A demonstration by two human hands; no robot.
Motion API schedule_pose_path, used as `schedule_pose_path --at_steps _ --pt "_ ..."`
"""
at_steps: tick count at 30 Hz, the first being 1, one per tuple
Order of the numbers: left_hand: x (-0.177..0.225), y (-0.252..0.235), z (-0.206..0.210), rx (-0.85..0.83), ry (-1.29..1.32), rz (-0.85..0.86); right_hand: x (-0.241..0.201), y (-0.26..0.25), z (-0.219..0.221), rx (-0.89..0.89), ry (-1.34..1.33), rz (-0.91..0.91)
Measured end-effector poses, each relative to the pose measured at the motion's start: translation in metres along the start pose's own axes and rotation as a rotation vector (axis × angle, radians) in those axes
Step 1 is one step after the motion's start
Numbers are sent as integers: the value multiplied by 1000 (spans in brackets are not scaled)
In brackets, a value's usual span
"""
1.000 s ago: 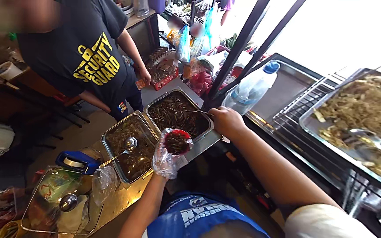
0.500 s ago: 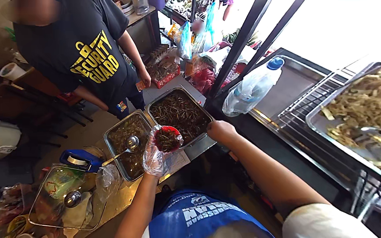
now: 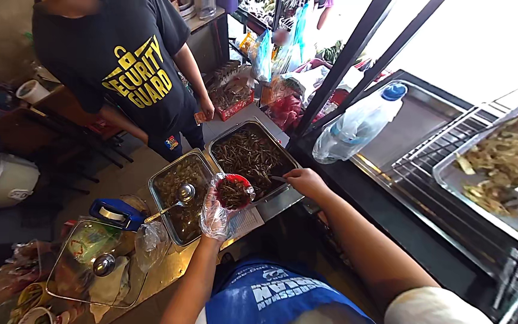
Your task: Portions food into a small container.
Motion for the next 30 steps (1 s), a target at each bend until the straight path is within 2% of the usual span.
schedule_pose_path --at_steps 5,8,13,18,23,30 --pt "0 -5 9 27 -35 -3 -9 9 3 -20 153 -37" --pt "-2 -7 8 20 -8 9 -17 17 10 -39 247 -133" --pt "-6 -6 1 78 33 -12 -31 36 13 191 540 -267" --pt "-2 -4 1 50 2 8 -27 44 0 304 548 -238" --pt "-6 2 -3 72 55 1 -17 42 -4 223 509 -86" --pt "-9 11 -7 150 36 -9 -37 49 19 227 486 -120"
Point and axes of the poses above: each hand's wrist, its own y-axis away from the middle knuckle, its own z-axis out of the palm, x = y × z, the point moved 3 cm from there along -y, towards the middle knuckle, and after that the axes turned 6 degrees about -x, right-handed, at the moved point
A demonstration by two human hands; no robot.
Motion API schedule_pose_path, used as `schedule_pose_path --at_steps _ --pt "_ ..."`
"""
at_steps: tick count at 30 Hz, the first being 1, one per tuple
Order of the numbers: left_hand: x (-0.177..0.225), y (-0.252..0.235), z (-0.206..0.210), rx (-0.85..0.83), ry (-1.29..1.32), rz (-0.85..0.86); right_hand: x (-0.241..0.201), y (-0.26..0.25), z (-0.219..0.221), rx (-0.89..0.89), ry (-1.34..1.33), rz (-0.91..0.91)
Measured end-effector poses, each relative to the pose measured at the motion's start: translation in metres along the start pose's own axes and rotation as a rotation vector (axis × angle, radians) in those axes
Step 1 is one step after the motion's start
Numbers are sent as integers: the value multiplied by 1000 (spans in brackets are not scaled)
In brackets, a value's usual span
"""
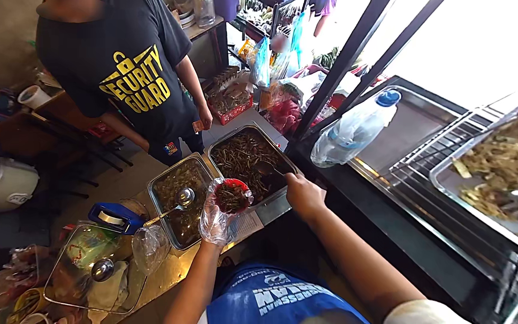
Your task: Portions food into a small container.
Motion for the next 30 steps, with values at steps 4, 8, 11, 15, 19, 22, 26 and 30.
schedule_pose_path --at_steps 4,8,11,15,19,22,26,30 --pt "-2 1 1 -13 -5 3 -7 0 18 -58 37 -4" --pt "-2 2 -3 -36 -21 16 1 -3 13 -104 86 79" --pt "0 5 -3 -6 -15 -10 -5 -5 12 -164 46 107" --pt "0 5 -1 32 -34 -14 -11 -22 24 -265 -186 119" --pt "1 5 2 28 -40 -26 8 -44 48 -299 -478 126" --pt "5 3 2 9 -42 -13 22 -40 42 -248 -541 137" --pt "1 3 -1 31 -31 -26 33 -32 35 -210 -578 121" --pt "-4 -2 -2 42 -46 -29 33 -23 22 -146 -650 87"
Point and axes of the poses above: each hand's wrist, its own y-axis away from the middle knuckle, its own z-axis out of the palm, x = y × z, the point moved 3 cm from there along -y, towards the middle knuckle, and after that the axes turned 6 degrees about -x, right-handed, at the moved point
